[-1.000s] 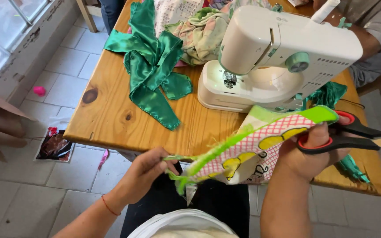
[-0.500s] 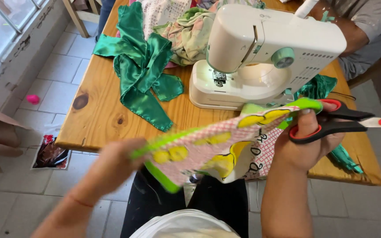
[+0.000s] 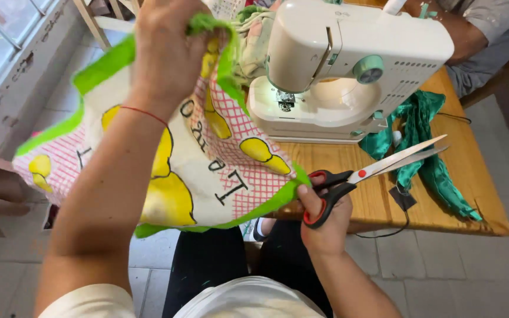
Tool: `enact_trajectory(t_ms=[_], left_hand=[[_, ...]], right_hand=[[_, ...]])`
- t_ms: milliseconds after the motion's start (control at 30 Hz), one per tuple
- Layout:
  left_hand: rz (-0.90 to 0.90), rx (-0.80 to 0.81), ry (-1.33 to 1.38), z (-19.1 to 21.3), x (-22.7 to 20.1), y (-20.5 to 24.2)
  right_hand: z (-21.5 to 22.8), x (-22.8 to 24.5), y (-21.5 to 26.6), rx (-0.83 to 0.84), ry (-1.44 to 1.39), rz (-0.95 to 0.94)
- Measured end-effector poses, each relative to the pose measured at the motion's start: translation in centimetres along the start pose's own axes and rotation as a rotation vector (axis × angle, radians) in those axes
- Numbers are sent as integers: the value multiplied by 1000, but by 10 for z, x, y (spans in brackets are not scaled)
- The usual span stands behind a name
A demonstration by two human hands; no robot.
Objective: Trimming the edges of a fabric bag using scissors at a sewing workstation.
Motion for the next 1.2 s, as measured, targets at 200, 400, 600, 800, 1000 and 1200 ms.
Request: enact_trajectory(t_ms=[200,400,600,800,1000,1200], left_hand=[[194,262,229,-80,9,69],[223,119,100,-69,-14,77],[-321,194,362,-76,-117,81],[-112,1025,588,-107,-151,84],[152,985,779,-110,-131,76],[125,1004,852,-107,-148,73]], right_hand=[[51,-24,-13,-112,106,56],[59,-18,-22,-171,150,126],[55,-26,-25,-124,198,234],[55,-20,-28,-79,220,323],[71,-37,-39,-66,235,274],[57,-22,-50,6,172,195]])
Point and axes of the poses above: each hand's wrist, its own y-axis away from the middle knuckle, its own z-axis out of the back of the hand, x = y × z, the point moved 2 cm from there along -y, towards the middle knuckle, and after that the axes turned 7 degrees about y, right-handed, at the moved point
